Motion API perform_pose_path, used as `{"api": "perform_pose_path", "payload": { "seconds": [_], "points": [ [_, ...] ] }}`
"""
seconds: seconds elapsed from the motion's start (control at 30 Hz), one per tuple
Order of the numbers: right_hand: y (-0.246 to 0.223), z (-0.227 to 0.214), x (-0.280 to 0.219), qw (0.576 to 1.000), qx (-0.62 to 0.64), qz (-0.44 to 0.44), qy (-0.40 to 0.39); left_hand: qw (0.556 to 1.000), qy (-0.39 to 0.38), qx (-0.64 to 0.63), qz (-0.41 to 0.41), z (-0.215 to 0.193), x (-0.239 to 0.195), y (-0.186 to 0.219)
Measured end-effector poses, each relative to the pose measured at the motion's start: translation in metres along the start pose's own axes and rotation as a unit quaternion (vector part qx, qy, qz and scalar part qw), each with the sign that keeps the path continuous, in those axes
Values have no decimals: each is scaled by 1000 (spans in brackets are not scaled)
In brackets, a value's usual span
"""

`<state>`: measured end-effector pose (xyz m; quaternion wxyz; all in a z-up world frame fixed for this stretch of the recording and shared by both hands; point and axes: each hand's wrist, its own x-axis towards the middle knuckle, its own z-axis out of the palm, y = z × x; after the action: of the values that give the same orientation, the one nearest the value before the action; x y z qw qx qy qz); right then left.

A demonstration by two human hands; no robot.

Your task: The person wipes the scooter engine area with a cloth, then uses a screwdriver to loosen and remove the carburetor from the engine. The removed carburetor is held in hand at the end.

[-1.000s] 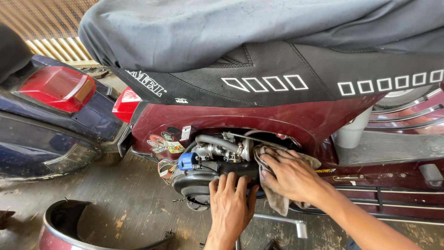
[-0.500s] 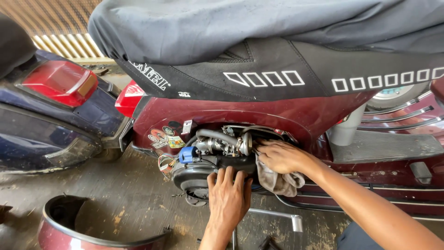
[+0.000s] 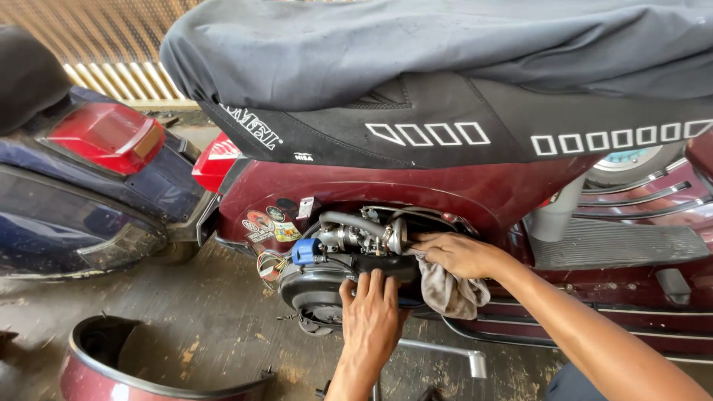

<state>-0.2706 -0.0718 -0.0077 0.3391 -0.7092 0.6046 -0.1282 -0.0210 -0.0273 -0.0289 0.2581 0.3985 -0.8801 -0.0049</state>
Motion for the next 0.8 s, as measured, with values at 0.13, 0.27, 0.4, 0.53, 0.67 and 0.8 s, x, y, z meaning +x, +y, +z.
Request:
{"api": "perform_pose_path", "payload": {
  "seconds": [0.13,0.27,0.4,0.53,0.67,0.8],
  "points": [
    [8,3,12,990,-115,57,-56,1000,-13,3,-24,15,2,-1],
    [67,17,35,955,-259,-143,36,999,14,23,-26,19,4,2],
    [71,23,58,902,-396,-171,-17,999,19,30,-22,19,3,2],
    [41,23,51,889,-434,-145,-23,999,40,19,-8,12,4,3],
    [-21,1,13,981,-189,30,-14,999,22,39,-31,17,5,5],
    [-27,9,-7,996,-44,72,16,998,32,39,-33,10,3,8]
  ]
}}
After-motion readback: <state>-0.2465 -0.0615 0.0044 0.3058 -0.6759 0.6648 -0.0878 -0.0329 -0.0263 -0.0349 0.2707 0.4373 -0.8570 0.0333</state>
